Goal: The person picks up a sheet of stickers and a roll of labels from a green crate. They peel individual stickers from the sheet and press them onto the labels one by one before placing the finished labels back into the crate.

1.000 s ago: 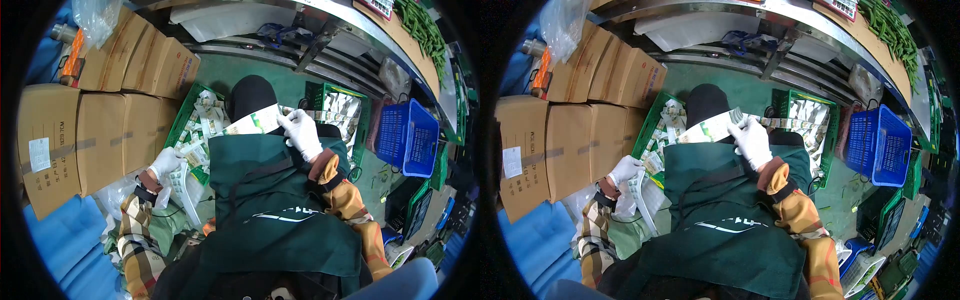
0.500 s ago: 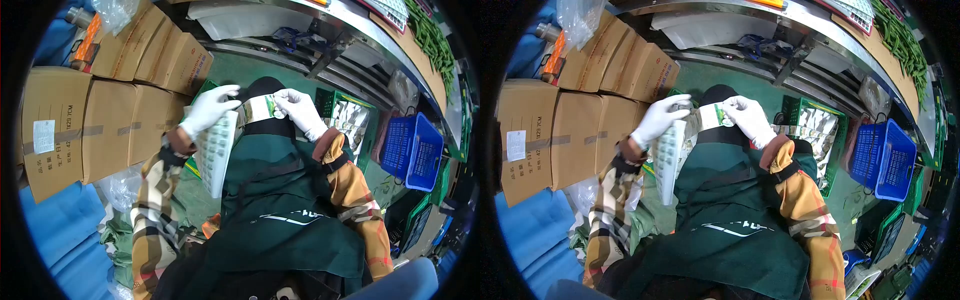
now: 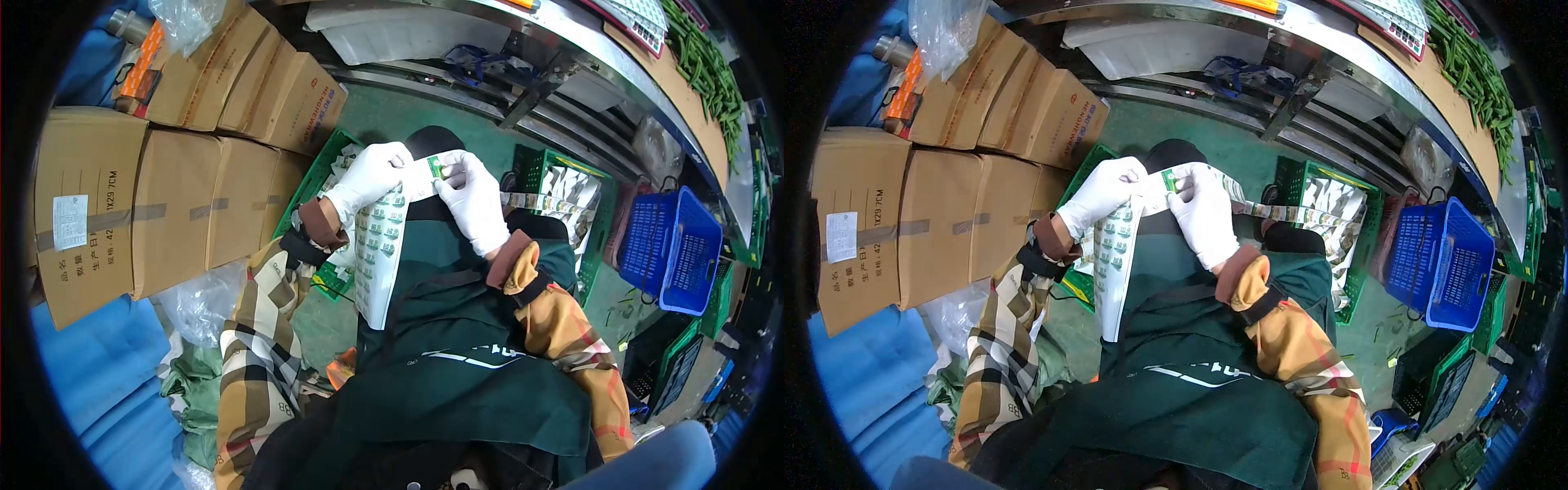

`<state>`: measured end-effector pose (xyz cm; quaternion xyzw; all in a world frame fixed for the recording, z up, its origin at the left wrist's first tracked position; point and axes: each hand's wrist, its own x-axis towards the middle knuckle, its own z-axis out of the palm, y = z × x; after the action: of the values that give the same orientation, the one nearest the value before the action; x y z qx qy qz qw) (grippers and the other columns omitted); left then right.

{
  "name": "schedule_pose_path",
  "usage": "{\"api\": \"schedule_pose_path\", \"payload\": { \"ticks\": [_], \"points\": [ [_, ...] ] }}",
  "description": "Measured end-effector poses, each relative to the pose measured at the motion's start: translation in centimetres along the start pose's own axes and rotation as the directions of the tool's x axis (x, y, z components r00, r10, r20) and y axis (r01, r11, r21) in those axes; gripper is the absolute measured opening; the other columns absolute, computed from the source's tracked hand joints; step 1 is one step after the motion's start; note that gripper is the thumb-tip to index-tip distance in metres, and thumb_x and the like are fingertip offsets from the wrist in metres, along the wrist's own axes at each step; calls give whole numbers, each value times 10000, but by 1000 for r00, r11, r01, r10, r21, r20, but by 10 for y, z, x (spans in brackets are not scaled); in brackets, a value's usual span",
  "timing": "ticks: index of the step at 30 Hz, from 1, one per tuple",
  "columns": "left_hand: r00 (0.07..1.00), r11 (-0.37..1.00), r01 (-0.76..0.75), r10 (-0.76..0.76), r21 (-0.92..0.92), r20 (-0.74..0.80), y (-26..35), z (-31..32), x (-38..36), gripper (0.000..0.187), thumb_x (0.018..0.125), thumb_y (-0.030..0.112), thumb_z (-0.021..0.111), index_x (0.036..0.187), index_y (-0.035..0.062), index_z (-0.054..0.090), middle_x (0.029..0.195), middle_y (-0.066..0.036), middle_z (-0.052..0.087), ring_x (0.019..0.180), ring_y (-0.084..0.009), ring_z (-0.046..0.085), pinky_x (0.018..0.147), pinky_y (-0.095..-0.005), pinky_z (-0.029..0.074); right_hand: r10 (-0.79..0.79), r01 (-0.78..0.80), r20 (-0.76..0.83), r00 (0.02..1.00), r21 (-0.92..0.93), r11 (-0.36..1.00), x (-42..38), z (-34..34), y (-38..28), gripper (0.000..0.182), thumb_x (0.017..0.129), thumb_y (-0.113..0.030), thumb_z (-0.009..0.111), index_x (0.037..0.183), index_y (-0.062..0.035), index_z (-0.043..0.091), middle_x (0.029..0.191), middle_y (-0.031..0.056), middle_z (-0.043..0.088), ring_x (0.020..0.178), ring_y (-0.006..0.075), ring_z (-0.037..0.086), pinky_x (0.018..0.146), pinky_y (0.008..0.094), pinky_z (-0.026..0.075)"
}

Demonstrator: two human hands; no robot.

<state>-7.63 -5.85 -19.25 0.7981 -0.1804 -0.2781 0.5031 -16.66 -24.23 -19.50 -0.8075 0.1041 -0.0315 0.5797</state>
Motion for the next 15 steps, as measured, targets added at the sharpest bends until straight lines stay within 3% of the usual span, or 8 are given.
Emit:
{"api": "schedule_pose_path", "payload": {
  "ticks": [1, 4, 5, 8, 9, 12, 13, 15],
  "points": [
    [1000, 1000, 3, -3, -9, -3, 0, 0, -1, 102, 753, -10, 577, 833, 2, 639, 717, -60, 643, 667, -124, 594, 640, -270, 479, -36, 36, -10, 999, -50, 998, 0, 2, -3, 292, 750, -9, 695, 1003, -41, 552, 816, 87, 586, 726, 222, 620, 667, 329, 500],
    [1000, 998, -14, 14, -54, -8, -1, 3, -4, 103, 776, -12, 557, 835, -3, 641, 707, -69, 644, 671, -127, 598, 642, -276, 481, -223, 214, -14, 975, -226, 950, 1, 10, 10, 310, 744, 21, 714, 992, -28, 535, 827, 80, 558, 688, 172, 593, 655, 284, 504],
    [1000, 999, -27, 27, -25, 6, 0, 2, -4, 100, 783, -9, 557, 835, -4, 642, 709, -71, 645, 671, -127, 597, 643, -277, 481, -207, 200, 4, 978, -279, 939, 2, 11, 15, 313, 743, -64, 747, 962, -41, 525, 847, 102, 567, 703, 244, 621, 645, 338, 511],
    [998, 999, -42, 41, 20, 40, 2, 0, -5, 91, 800, 2, 564, 842, -5, 645, 727, -76, 649, 679, -127, 598, 647, -281, 483, -266, 230, 41, 963, -639, 734, 2, -3, 0, 344, 742, -185, 768, 967, -61, 539, 890, 119, 590, 744, 302, 638, 653, 390, 513],
    [998, 1000, -30, 30, 7, 47, 1, -2, -5, 89, 803, 7, 571, 850, -4, 646, 741, -77, 653, 684, -126, 601, 650, -281, 485, -263, 207, 6, 965, -634, 745, 7, -10, 0, 366, 737, -267, 769, 966, -79, 554, 912, 132, 597, 777, 333, 638, 659, 421, 508],
    [1000, 998, 12, -10, -69, 28, -3, -2, -8, 134, 820, 53, 610, 938, 3, 650, 800, -77, 662, 717, -135, 612, 672, -283, 492, -109, 45, -88, 990, -543, 839, 15, -40, 6, 253, 739, -219, 768, 827, -65, 587, 805, 118, 617, 743, 310, 640, 654, 392, 509],
    [1000, 995, 25, -24, -100, 16, -3, -3, -9, 167, 827, 73, 626, 978, 6, 651, 822, -76, 665, 730, -140, 616, 682, -283, 495, -173, 100, -106, 979, -487, 868, 14, -47, 10, 202, 765, -181, 754, 802, -55, 600, 776, 114, 627, 711, 294, 640, 652, 374, 510],
    [988, 995, 59, -47, 75, -145, -2, -6, -11, 252, 851, 102, 656, 1083, 6, 626, 882, -52, 652, 762, -121, 590, 727, -261, 485, -152, 110, -100, 983, -341, 934, 10, -49, 13, 157, 798, -151, 735, 878, -55, 638, 818, 119, 634, 734, 288, 645, 682, 358, 515]
  ]
}}
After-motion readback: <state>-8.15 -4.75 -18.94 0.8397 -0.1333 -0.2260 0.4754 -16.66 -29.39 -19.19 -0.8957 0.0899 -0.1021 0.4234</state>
